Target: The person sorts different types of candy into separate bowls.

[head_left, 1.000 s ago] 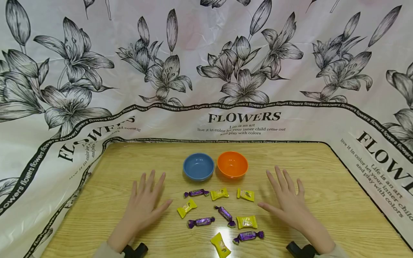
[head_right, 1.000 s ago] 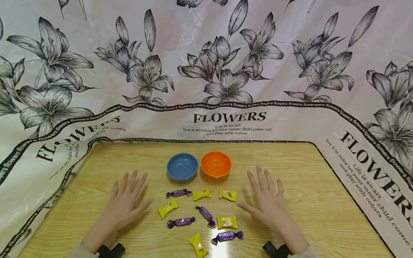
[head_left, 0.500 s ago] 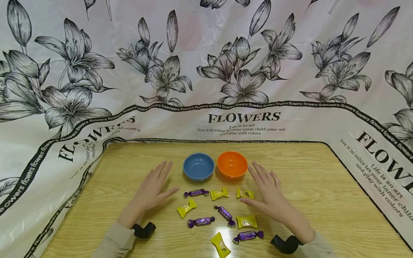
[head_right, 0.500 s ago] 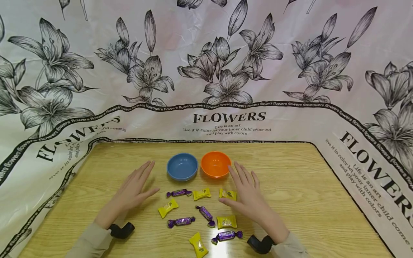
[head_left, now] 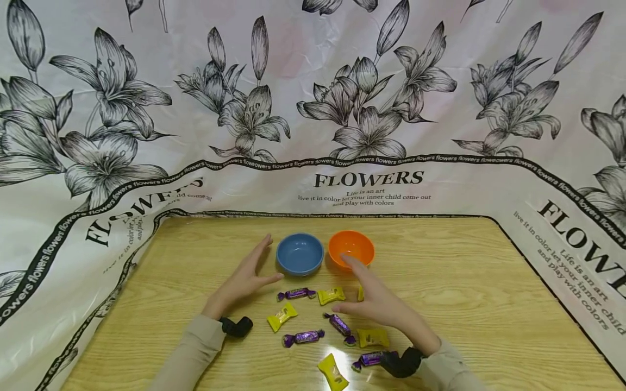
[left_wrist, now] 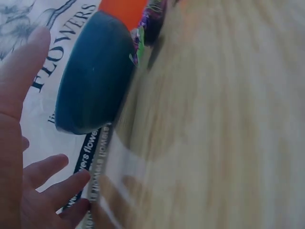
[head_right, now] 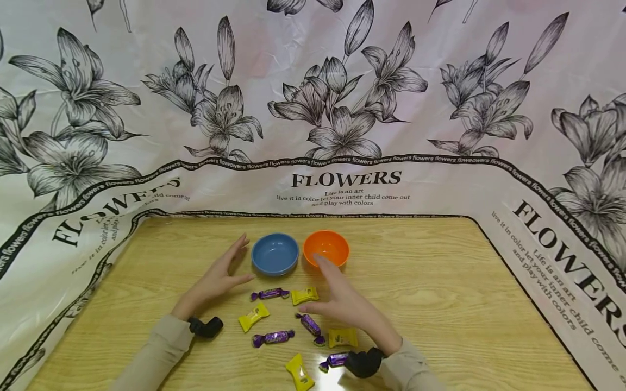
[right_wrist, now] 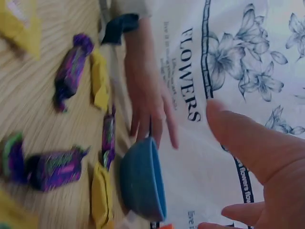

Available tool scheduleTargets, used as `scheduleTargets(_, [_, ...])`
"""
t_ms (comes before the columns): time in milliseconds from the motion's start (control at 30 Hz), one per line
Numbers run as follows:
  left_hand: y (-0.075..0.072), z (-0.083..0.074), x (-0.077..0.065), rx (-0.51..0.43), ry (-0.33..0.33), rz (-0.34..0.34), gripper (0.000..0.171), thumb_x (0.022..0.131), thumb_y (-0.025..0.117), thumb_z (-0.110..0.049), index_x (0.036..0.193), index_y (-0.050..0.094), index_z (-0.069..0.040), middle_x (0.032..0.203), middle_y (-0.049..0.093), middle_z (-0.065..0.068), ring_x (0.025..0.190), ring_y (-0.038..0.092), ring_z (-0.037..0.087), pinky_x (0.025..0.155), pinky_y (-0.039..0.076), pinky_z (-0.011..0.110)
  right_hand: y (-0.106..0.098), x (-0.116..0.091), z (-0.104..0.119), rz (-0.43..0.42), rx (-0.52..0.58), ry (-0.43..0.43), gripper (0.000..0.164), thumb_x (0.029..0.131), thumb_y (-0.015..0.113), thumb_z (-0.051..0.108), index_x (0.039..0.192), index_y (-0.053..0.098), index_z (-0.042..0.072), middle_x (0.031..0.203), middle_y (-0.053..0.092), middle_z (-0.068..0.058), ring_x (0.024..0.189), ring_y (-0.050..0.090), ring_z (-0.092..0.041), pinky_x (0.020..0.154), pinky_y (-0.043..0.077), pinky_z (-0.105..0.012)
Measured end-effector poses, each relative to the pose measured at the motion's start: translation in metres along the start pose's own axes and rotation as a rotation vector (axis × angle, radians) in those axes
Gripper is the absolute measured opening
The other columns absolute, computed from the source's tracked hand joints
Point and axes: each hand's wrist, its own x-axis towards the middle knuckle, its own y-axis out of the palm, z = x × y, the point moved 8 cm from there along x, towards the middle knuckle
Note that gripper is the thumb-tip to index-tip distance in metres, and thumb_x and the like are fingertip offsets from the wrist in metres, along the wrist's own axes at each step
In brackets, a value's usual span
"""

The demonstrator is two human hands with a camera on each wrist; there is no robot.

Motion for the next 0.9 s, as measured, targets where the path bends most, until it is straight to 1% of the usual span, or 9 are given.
scheduleTargets(67, [0.003,0.006,0.005,-0.096,-0.013,-0.010,0.107,0.085,0.079,-0.040,0.161,0.006,-0.027,0.164,0.020,0.009,0.148,0.025,0.027,0.119,0.017,0.051,0.006,0.006,0.003,0.031,0.046,0.018,0.100,0.079,0.085,0.035,0.156,0.028,0.005,0.159,0.031,-0.014,0.144,0.031,-0.036,0.113,0.029,-0.059])
scheduleTargets(133, [0.005,0.009,0.010,-0.165,-0.004,-0.026,0.109,0.083,0.082,-0.033,0.161,0.007,-0.024,0.163,0.023,0.011,0.147,0.027,0.028,0.119,0.017,0.053,0.011,0.012,0.006,0.053,0.074,0.018,0.094,0.079,0.086,0.032,0.153,0.035,0.004,0.156,0.038,-0.013,0.142,0.035,-0.034,0.113,0.031,-0.057])
scheduleTargets(267, [0.010,0.013,0.021,-0.250,0.033,-0.032,0.110,0.081,0.085,-0.018,0.161,0.009,-0.017,0.161,0.026,0.013,0.146,0.028,0.031,0.119,0.015,0.056,0.019,0.026,0.010,0.076,0.100,-0.002,0.074,0.080,0.085,0.026,0.142,0.052,0.001,0.143,0.054,-0.014,0.134,0.046,-0.036,0.109,0.037,-0.058])
scheduleTargets(367, [0.013,0.014,0.030,-0.282,0.067,-0.013,0.112,0.079,0.085,-0.010,0.161,0.008,-0.014,0.161,0.025,0.016,0.146,0.028,0.036,0.119,0.014,0.058,0.027,0.036,0.011,0.091,0.124,0.003,0.058,0.083,0.082,0.019,0.133,0.061,-0.001,0.133,0.061,-0.016,0.126,0.054,-0.038,0.105,0.041,-0.058])
scheduleTargets(500, [0.016,0.013,0.040,-0.278,0.113,0.019,0.114,0.077,0.086,-0.007,0.160,0.009,-0.009,0.160,0.025,0.019,0.145,0.026,0.039,0.118,0.017,0.059,0.038,0.048,0.007,0.112,0.156,0.042,0.044,0.083,0.079,0.009,0.123,0.067,-0.003,0.122,0.067,-0.017,0.116,0.061,-0.036,0.101,0.046,-0.054])
scheduleTargets(600, [0.017,0.011,0.045,-0.252,0.129,0.037,0.113,0.075,0.087,-0.008,0.160,0.013,-0.007,0.160,0.028,0.018,0.146,0.026,0.037,0.118,0.017,0.058,0.046,0.056,0.003,0.125,0.174,0.074,0.038,0.083,0.078,0.003,0.119,0.069,-0.005,0.115,0.070,-0.018,0.110,0.065,-0.035,0.095,0.053,-0.049])
scheduleTargets(733, [0.018,0.012,0.048,-0.204,0.102,0.044,0.109,0.074,0.090,-0.016,0.159,0.023,-0.009,0.159,0.032,0.012,0.146,0.027,0.032,0.119,0.018,0.056,0.056,0.063,0.001,0.129,0.170,0.101,0.034,0.081,0.078,-0.001,0.114,0.072,-0.005,0.110,0.072,-0.016,0.106,0.067,-0.033,0.088,0.057,-0.042])
scheduleTargets(833, [0.019,0.014,0.046,-0.173,0.069,0.044,0.106,0.073,0.090,-0.024,0.158,0.028,-0.013,0.159,0.032,0.009,0.146,0.027,0.031,0.118,0.020,0.056,0.063,0.065,0.001,0.130,0.139,0.105,0.032,0.081,0.078,-0.002,0.113,0.073,-0.003,0.109,0.073,-0.013,0.106,0.067,-0.030,0.089,0.056,-0.043])
scheduleTargets(900, [0.020,0.015,0.045,-0.160,0.058,0.042,0.104,0.073,0.090,-0.026,0.157,0.030,-0.014,0.159,0.032,0.009,0.146,0.028,0.032,0.117,0.022,0.056,0.067,0.065,0.001,0.124,0.113,0.102,0.031,0.081,0.077,-0.003,0.112,0.074,-0.002,0.109,0.073,-0.011,0.106,0.067,-0.029,0.090,0.056,-0.045])
